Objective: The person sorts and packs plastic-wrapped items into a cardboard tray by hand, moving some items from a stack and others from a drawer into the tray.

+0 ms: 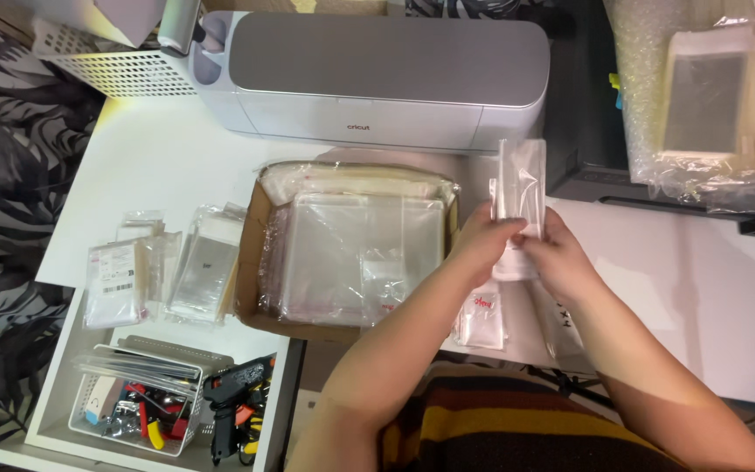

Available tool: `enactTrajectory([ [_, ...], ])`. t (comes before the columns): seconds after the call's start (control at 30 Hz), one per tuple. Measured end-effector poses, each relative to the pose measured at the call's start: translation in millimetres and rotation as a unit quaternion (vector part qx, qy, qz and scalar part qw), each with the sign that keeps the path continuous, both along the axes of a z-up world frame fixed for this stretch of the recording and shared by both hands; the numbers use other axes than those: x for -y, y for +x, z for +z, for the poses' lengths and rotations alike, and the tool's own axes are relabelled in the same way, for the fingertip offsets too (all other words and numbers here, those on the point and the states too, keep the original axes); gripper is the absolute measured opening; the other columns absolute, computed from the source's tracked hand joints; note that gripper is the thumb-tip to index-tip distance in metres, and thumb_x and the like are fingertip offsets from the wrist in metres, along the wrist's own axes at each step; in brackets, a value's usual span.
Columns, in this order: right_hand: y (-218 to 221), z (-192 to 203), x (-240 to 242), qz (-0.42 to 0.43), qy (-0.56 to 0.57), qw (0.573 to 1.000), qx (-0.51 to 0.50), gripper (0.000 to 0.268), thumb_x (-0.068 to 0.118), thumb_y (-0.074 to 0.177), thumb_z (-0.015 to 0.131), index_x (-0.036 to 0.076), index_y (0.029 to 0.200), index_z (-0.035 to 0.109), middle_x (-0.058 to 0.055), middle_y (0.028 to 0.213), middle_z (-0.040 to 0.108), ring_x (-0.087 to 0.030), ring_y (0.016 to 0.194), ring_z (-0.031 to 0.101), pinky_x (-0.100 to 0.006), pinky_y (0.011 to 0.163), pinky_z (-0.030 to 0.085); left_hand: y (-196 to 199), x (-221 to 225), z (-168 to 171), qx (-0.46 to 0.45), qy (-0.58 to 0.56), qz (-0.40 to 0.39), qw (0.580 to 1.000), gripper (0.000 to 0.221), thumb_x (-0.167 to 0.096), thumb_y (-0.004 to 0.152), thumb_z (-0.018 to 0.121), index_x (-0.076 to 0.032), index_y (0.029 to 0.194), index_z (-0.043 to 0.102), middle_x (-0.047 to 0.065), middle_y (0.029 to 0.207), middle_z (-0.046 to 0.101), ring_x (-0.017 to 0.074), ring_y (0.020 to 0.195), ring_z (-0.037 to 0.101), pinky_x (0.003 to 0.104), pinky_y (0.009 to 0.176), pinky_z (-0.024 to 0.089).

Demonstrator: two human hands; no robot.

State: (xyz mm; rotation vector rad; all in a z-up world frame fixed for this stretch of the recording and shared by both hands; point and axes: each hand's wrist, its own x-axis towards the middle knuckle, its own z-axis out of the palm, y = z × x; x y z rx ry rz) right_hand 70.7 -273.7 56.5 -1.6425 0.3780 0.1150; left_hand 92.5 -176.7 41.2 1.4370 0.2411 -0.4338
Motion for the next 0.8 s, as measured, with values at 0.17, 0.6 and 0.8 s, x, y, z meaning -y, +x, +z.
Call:
enactTrajectory([
  [0.17,-32,8,6,0.253,0.042,0.965,0.065,0.071,0.001,0.071,0.065,-0.001,0.136,0.038,-0.021,0.125,0.055,-0.027,0.112,0.050,-0.047,0.093,0.042,-33,-47,7,-0.041,-0.251,0.025,0.967,0.054,-0.013,0.076,0.072,0.000,0.123,0.049,0.015,0.106,0.060,0.0231,0.096,0.059,0.038,0.081,0.049],
  [0.6,-41,-6,-92,0.244,0.265,0.921,0.147,0.028,0.024,0.082,0.056,-0.003,0.085,0.059,-0.023,0.088,0.066,-0.031,0.092,0.064,-0.038,0.083,0.049,-135,-133,-38,-0.231,-0.421,-0.003,0.877,0.019,-0.004,0.076,0.064,-0.002,0.095,0.064,0.008,0.087,0.067,0.0198,0.079,0.066,0.036,0.078,0.053],
  [0.8,-62,-18,-114,0.246,0.263,0.917,0.169,0.034,0.030,0.087,0.055,-0.003,0.078,0.060,-0.023,0.080,0.067,-0.032,0.090,0.064,-0.039,0.082,0.047,-141,-161,-31,-0.225,-0.439,0.037,0.869,0.019,-0.003,0.075,0.069,-0.001,0.094,0.066,0.011,0.083,0.068,0.0224,0.073,0.067,0.037,0.070,0.055],
])
